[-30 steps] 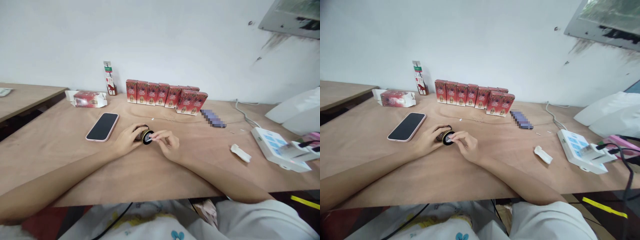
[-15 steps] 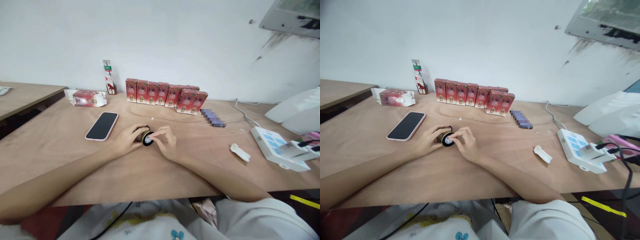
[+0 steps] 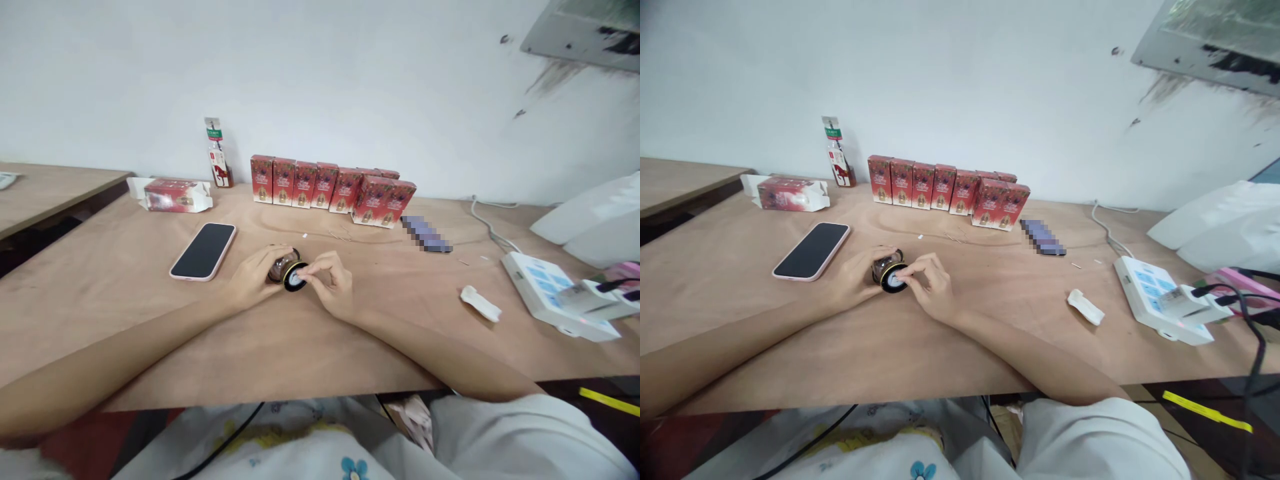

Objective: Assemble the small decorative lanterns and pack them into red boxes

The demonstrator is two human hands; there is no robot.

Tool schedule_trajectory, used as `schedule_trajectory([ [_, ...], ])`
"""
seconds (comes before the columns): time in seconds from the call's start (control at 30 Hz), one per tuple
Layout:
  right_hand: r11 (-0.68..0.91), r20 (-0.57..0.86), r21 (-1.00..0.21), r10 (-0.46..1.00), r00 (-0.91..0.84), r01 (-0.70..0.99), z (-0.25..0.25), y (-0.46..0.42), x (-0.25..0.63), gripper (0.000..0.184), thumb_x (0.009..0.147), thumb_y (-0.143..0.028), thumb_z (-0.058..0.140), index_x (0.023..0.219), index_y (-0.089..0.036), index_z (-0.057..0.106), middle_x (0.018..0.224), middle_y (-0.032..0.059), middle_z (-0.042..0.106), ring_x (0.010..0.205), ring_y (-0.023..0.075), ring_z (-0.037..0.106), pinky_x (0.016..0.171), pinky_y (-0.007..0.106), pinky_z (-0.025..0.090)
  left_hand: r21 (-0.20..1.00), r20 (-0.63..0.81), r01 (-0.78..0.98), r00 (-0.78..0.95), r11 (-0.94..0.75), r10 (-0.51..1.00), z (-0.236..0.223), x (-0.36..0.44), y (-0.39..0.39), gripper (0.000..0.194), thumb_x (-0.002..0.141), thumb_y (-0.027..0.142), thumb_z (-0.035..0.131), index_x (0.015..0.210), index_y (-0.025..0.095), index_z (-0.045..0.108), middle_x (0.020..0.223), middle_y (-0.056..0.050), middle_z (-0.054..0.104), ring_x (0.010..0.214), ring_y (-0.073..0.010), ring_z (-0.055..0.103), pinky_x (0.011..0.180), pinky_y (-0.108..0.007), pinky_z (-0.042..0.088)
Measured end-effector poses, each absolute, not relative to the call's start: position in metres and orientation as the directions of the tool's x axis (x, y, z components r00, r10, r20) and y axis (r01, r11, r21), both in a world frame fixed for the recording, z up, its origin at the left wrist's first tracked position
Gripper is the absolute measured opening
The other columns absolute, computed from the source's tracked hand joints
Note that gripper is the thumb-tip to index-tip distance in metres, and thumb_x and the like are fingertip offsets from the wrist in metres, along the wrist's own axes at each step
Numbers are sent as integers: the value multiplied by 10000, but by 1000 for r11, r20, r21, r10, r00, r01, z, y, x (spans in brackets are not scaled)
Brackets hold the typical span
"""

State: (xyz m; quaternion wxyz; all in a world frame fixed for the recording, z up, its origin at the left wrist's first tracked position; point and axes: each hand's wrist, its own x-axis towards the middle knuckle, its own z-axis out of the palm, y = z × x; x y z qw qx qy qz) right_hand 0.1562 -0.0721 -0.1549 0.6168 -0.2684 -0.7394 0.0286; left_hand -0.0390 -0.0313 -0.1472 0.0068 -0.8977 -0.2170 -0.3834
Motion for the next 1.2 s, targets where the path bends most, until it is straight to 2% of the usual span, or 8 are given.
schedule_trajectory([
  [0.17, 831, 880, -423, 471, -54, 361, -154, -68, 158, 196, 812, -261, 688, 959, -226, 564, 948, 52, 658, 896, 170, 630, 786, 339, 539, 139, 733, 369, 585, -919, 346, -149, -41, -29, 466, 861, 291, 600, 1287, 211, 429, 1268, -134, 586, 1216, -261, 548, 988, -456, 496],
  [0.3, 830, 819, -429, 524, -234, 357, -152, -67, 162, 206, 872, -302, 614, 1062, -226, 595, 1003, 63, 689, 927, 169, 657, 826, 339, 552, 60, 756, 342, 598, -938, 267, -147, -42, -26, 435, 856, 265, 616, 1253, 185, 457, 1242, -144, 607, 1240, -262, 529, 1014, -472, 474],
  [0.47, 911, 889, -179, 311, -335, 372, -152, -67, 164, 165, 898, -194, 564, 1052, -212, 619, 904, 62, 708, 846, 161, 679, 731, 306, 575, -46, 771, 294, 618, -955, 153, -144, -43, -26, 330, 891, 242, 560, 1209, 194, 486, 1224, -119, 637, 1252, -231, 524, 1018, -451, 462],
  [0.6, 932, 910, 59, 97, -403, 357, -154, -61, 167, 291, 866, -145, 592, 1153, -188, 577, 914, 92, 698, 847, 179, 673, 703, 315, 584, -114, 778, 467, 591, -877, 213, -140, -43, -35, 328, 879, 263, 578, 1191, 234, 480, 1206, -76, 659, 1216, -219, 556, 1043, -454, 408],
  [0.7, 909, 872, 185, 24, -489, 375, -155, -58, 172, 380, 847, -154, 615, 1218, -158, 532, 976, 131, 683, 892, 204, 667, 714, 338, 594, -171, 801, 569, 556, -805, 223, -138, -42, -40, 386, 872, 320, 589, 1219, 237, 440, 1231, -81, 645, 1215, -247, 552, 1028, -496, 371],
  [0.83, 857, 845, 298, -33, -534, 420, -155, -57, 175, 318, 845, -107, 593, 1160, -132, 551, 917, 131, 686, 849, 194, 675, 679, 302, 604, -157, 834, 621, 500, -768, 233, -140, -41, -40, 455, 875, 374, 578, 1265, 226, 397, 1268, -119, 612, 1236, -275, 528, 1019, -517, 325],
  [1.0, 771, 808, 416, -69, -586, 483, -152, -58, 177, 75, 886, -157, 549, 942, -186, 589, 824, 76, 688, 768, 145, 690, 643, 237, 612, -76, 828, 619, 476, -782, 297, -142, -41, -38, 608, 840, 359, 624, 1350, 237, 317, 1359, -152, 525, 1314, -296, 443, 1053, -516, 279],
  [1.2, 745, 785, 451, -69, -615, 492, -151, -58, 178, 63, 881, -162, 550, 840, -208, 562, 778, 49, 694, 715, 123, 694, 599, 196, 602, -88, 810, 593, 510, -801, 288, -143, -42, -36, 621, 837, 346, 622, 1358, 247, 297, 1362, -160, 520, 1264, -287, 496, 1048, -507, 284],
])
